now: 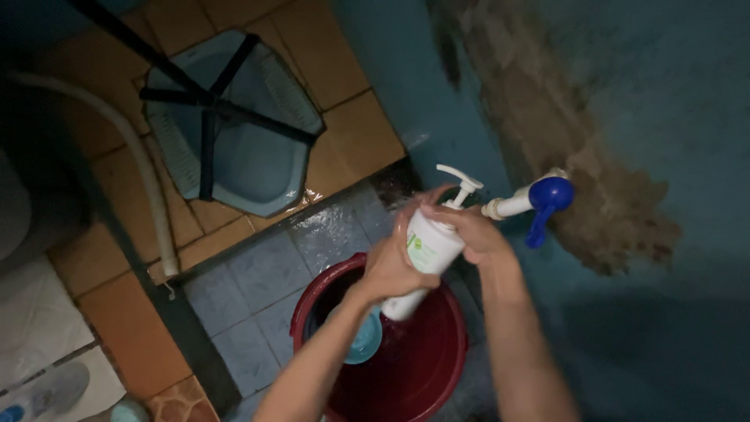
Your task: The person washes a pink plastic stool by pouring water from a blue scoop and scrubbing it with a green sponge. They then clean a white pump bottle and a green bottle using the same sponge and water from a red basin.
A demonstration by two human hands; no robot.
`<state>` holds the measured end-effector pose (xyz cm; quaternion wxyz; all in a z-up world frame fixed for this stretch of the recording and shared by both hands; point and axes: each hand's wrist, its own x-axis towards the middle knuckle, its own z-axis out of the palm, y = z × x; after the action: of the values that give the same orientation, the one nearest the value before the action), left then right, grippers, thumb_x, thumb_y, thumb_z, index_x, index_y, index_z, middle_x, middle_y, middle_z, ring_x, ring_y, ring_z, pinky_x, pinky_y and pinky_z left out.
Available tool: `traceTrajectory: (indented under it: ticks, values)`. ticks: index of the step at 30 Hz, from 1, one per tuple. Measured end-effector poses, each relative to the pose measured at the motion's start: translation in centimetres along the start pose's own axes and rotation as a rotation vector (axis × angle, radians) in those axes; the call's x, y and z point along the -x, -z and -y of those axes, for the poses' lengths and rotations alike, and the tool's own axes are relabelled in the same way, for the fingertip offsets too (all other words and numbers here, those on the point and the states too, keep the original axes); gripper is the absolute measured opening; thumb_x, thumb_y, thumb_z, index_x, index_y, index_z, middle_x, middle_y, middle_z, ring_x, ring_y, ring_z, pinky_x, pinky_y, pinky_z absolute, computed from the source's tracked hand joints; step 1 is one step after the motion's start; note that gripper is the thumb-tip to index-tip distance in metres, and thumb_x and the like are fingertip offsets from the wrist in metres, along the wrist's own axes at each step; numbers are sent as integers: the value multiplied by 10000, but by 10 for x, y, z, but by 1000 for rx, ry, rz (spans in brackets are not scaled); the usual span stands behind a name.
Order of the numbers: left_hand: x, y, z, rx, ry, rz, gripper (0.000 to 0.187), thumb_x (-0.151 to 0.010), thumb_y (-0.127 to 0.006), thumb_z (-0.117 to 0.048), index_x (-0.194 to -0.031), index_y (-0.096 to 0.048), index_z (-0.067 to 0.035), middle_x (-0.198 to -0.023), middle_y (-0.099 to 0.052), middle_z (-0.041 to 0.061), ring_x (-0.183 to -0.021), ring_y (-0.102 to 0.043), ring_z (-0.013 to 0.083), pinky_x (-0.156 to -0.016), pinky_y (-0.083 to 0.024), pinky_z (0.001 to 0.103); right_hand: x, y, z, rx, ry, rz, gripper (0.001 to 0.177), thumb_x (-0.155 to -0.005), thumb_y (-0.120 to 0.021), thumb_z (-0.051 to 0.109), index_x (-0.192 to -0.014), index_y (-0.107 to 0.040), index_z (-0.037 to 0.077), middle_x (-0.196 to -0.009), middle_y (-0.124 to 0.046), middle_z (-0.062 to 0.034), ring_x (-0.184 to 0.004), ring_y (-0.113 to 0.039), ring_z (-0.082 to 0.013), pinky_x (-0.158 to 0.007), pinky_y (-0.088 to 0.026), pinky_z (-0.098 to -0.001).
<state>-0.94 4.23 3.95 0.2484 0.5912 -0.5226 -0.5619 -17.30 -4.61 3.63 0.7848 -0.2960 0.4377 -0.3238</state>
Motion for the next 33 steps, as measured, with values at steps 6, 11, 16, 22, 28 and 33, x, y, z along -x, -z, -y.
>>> traceTrajectory:
  ticks: [6, 11, 16, 22, 28, 33]
  values:
    - [-5, -2, 13, 488, 24, 145, 1341, -445, -834, -171, -1564, -99, -76, -1270, -628, 266, -1225, -622, 381, -1094, -468, 415, -11, 20, -24, -171, 27, 67, 267, -1038, -675, 308, -936, -634, 65, -949, -680, -77, -1004, -693, -238, -881, -575, -416]
    - [18, 4, -17, 49, 125, 26, 1431, -488, -805, -248, -1662, 12, -236, -1225, -723, 215, -1038, -730, 362, -996, -543, 417, -5, 4, -36, 722, -43, -475, 534, -1082, -525, 471, -947, -694, -18, -885, -729, -195, -831, -720, -309, -783, -575, -429]
    - [23, 4, -42, -246, 224, -61, 1253, -580, -820, -318, -1643, -157, -312, -1274, -613, 209, -1001, -711, 384, -837, -618, 475, 18, -27, -29, 1004, -150, -448, 543, -1063, -431, 473, -1122, -663, -14, -989, -758, -285, -876, -747, -358, -795, -567, -453]
    - [22, 17, -40, -206, 80, -225, 1170, -529, -847, -322, -1559, -295, -272, -1302, -629, 204, -1071, -694, 418, -899, -570, 510, 30, -23, -48, -278, 185, -634, 459, -1045, -585, 384, -1280, -544, -8, -1261, -665, -117, -1134, -666, -198, -990, -510, -357]
    - [24, 28, -40, -423, 124, -35, 1196, -540, -889, -361, -1569, -281, -339, -1296, -585, 271, -1048, -677, 469, -911, -551, 530, -7, -36, -31, 244, 265, -371, 703, -826, -753, 243, -1420, -396, 129, -1131, -636, -95, -983, -646, -230, -810, -560, -379]
    - [29, 36, -36, -580, 62, -22, 1200, -542, -912, -339, -1558, -273, -371, -1232, -572, 297, -972, -680, 487, -864, -564, 532, -10, -45, -21, 942, 188, -577, 490, -956, -635, 393, -1256, -578, 11, -972, -719, -255, -897, -700, -374, -783, -553, -461]
